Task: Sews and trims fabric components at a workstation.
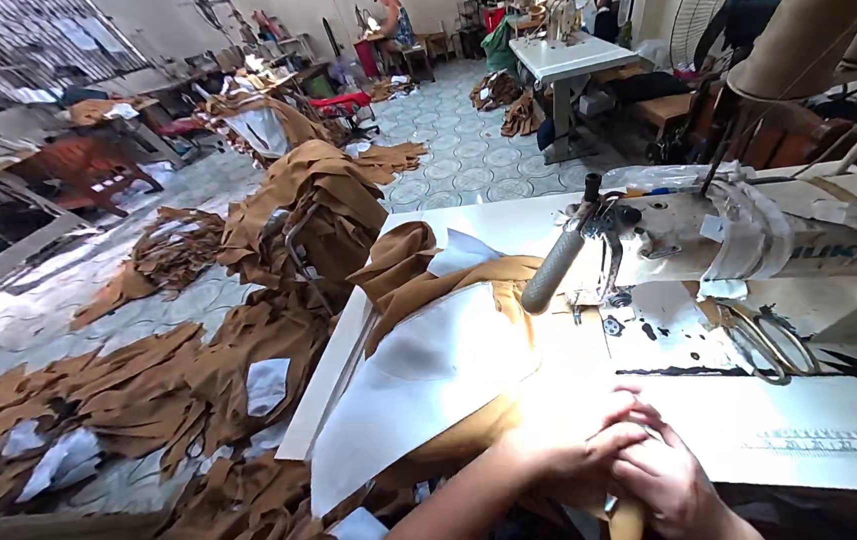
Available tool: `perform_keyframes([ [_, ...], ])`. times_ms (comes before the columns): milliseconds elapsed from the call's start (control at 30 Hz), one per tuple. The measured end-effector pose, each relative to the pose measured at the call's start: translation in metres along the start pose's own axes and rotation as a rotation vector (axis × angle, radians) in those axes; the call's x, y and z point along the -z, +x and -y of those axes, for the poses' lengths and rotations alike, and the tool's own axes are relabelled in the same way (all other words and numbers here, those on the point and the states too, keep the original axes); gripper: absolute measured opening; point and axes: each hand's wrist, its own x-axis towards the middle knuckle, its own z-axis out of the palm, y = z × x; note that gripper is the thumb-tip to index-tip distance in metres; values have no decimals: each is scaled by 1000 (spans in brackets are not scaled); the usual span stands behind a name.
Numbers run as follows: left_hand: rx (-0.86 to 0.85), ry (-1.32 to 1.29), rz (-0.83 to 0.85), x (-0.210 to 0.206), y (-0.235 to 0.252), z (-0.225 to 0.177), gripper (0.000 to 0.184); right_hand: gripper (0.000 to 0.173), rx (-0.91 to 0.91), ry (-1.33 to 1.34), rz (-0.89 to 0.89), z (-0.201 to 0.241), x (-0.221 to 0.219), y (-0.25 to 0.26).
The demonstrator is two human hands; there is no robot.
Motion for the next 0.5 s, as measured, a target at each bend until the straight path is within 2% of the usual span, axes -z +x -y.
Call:
perform_keyframes([
  [67, 377, 423, -6, -1, 2, 23, 49, 30, -45, -86, 83, 2, -1, -19],
  [133, 718, 585, 61, 12, 5, 33, 56, 31, -91, -117, 155, 4, 2, -25],
  [167, 789, 623, 97, 19, 8, 30, 56, 31, -99, -122, 176, 3, 3, -24],
  [200, 767, 639, 91, 19, 6, 28, 57, 31, -105, -123, 189, 3, 5, -24],
  [267, 482, 647, -67, 5, -8, 32, 50, 30, -118, -112, 222, 6, 9, -22],
  [300, 396, 599, -86, 2, -12, 32, 42, 29, -127, -105, 246, 7, 12, -19],
  [333, 372, 548, -77, 1, -15, 32, 37, 29, -139, -97, 273, 8, 14, -17],
  [400, 439, 493, -36, 4, -18, 33, 36, 28, -151, -109, 300, 8, 15, -15],
  [500, 551, 503, 31, 11, -13, 36, 59, 30, -131, -147, 292, 2, 12, -10],
])
